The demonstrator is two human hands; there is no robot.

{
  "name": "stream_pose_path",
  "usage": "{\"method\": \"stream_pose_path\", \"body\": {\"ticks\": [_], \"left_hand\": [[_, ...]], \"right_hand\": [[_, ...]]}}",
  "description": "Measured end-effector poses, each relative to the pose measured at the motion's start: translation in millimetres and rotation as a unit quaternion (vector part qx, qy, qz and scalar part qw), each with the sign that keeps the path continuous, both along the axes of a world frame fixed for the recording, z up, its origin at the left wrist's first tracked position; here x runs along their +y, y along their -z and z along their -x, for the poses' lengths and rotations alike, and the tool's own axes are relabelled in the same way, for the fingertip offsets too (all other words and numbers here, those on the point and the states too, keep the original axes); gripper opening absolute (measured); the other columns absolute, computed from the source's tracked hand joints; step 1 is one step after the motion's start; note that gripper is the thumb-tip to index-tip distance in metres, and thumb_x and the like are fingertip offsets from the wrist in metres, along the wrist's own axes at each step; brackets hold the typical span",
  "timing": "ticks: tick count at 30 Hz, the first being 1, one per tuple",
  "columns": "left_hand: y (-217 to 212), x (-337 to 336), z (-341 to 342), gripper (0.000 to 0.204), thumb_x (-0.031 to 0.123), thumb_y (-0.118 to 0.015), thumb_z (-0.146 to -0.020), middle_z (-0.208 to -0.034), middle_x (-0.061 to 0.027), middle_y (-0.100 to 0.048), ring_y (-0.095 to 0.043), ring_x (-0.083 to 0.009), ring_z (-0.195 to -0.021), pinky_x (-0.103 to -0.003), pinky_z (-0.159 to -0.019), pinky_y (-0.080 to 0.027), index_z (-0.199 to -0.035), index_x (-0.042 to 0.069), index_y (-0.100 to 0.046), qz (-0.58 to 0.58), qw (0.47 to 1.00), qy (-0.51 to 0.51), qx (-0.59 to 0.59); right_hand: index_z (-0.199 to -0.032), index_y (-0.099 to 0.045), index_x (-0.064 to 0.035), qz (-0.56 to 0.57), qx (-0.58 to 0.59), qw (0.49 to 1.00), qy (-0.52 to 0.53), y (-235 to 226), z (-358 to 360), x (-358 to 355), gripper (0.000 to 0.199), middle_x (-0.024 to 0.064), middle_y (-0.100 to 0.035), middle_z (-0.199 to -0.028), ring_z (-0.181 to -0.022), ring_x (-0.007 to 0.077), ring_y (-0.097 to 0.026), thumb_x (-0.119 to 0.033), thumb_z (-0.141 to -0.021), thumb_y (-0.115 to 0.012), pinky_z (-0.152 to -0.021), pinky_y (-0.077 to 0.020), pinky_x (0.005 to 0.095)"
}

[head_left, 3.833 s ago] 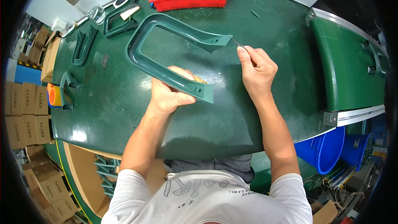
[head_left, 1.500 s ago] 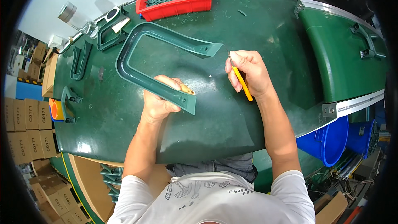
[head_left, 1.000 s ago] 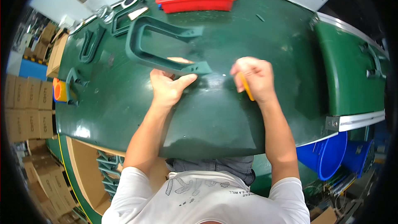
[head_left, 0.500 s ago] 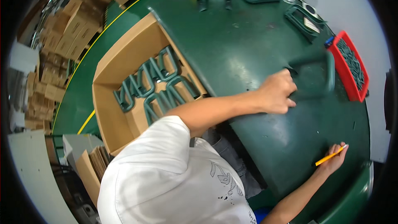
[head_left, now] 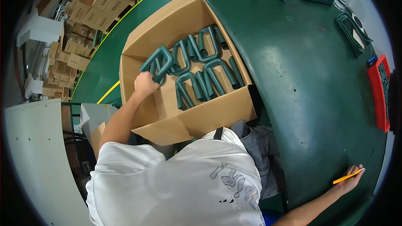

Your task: Using a deburring tool to remove excess plastic from green U-shaped components.

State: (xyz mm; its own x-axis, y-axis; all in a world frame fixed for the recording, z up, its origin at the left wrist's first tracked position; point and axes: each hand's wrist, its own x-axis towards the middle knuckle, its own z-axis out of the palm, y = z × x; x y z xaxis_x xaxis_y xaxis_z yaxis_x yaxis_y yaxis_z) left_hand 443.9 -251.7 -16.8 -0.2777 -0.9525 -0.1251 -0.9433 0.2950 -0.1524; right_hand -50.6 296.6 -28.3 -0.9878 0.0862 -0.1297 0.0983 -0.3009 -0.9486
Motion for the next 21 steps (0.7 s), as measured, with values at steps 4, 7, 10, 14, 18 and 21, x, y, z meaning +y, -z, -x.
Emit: {"method": "stream_pose_path", "body": {"ticks": [4,7,10,14,18,21], "left_hand": [[21.0,22.1,-40.8,0.031,0.028,-0.074,-0.060,-0.069,-0.0198,-0.065,-0.065,-0.0350,-0.071,-0.040,-0.069,-0.054,-0.071,0.000,-0.069,-0.012,0.998,-0.042,-0.039],[33.2,38.3,-37.6,0.036,0.030,-0.078,-0.057,-0.073,-0.0191,-0.067,-0.067,-0.0323,-0.074,-0.039,-0.072,-0.054,-0.071,-0.002,-0.069,-0.133,0.980,-0.144,-0.023],[44.4,47.3,-26.3,0.039,0.030,-0.078,-0.058,-0.077,-0.0195,-0.067,-0.067,-0.0311,-0.076,-0.039,-0.073,-0.053,-0.072,-0.004,-0.068,-0.218,0.964,-0.148,0.033],[43.9,39.5,-25.3,0.036,0.027,-0.078,-0.058,-0.075,-0.0203,-0.067,-0.067,-0.0310,-0.074,-0.039,-0.071,-0.053,-0.071,-0.005,-0.068,-0.148,0.978,-0.138,0.044],[39.2,27.1,-33.3,0.033,0.024,-0.078,-0.059,-0.073,-0.0211,-0.066,-0.067,-0.0301,-0.071,-0.039,-0.065,-0.053,-0.072,-0.005,-0.068,-0.151,0.964,-0.209,0.064],[49.5,30.6,-41.2,0.027,0.020,-0.076,-0.062,-0.073,-0.0200,-0.066,-0.066,-0.0316,-0.070,-0.041,-0.065,-0.053,-0.075,-0.003,-0.068,-0.221,0.924,-0.281,0.134]], "right_hand": [[-0.094,-0.055,-0.0020,-0.010,0.007,1.000,-0.015,3.9,2.8,6.5,0.032,-0.0015,-0.033,-0.059,-0.050,0.0065,-0.027,-0.029,-0.101,-0.040,-0.045,-0.0231,0.0191],[-0.095,-0.054,-0.0017,-0.011,0.013,0.999,-0.028,6.4,5.1,10.9,0.031,-0.0013,-0.033,-0.059,-0.050,0.0066,-0.027,-0.029,-0.101,-0.040,-0.045,-0.0229,0.0195],[-0.096,-0.054,-0.0018,-0.003,0.015,0.999,-0.031,7.8,6.3,11.7,0.031,-0.0013,-0.033,-0.059,-0.050,0.0066,-0.027,-0.029,-0.101,-0.040,-0.045,-0.0229,0.0199],[-0.096,-0.053,-0.0019,-0.010,0.016,1.000,-0.019,7.7,5.8,9.2,0.031,-0.0017,-0.032,-0.059,-0.050,0.0064,-0.026,-0.029,-0.101,-0.040,-0.045,-0.0226,0.0204],[-0.095,-0.054,-0.0019,-0.005,0.017,0.999,-0.030,5.9,4.4,7.1,0.031,-0.0019,-0.031,-0.058,-0.049,0.0063,-0.025,-0.029,-0.101,-0.039,-0.044,-0.0219,0.0206],[-0.095,-0.054,-0.0020,-0.005,0.014,1.000,-0.016,5.4,3.7,5.0,0.031,-0.0019,-0.031,-0.058,-0.049,0.0063,-0.025,-0.029,-0.101,-0.039,-0.044,-0.0218,0.0203]]}}
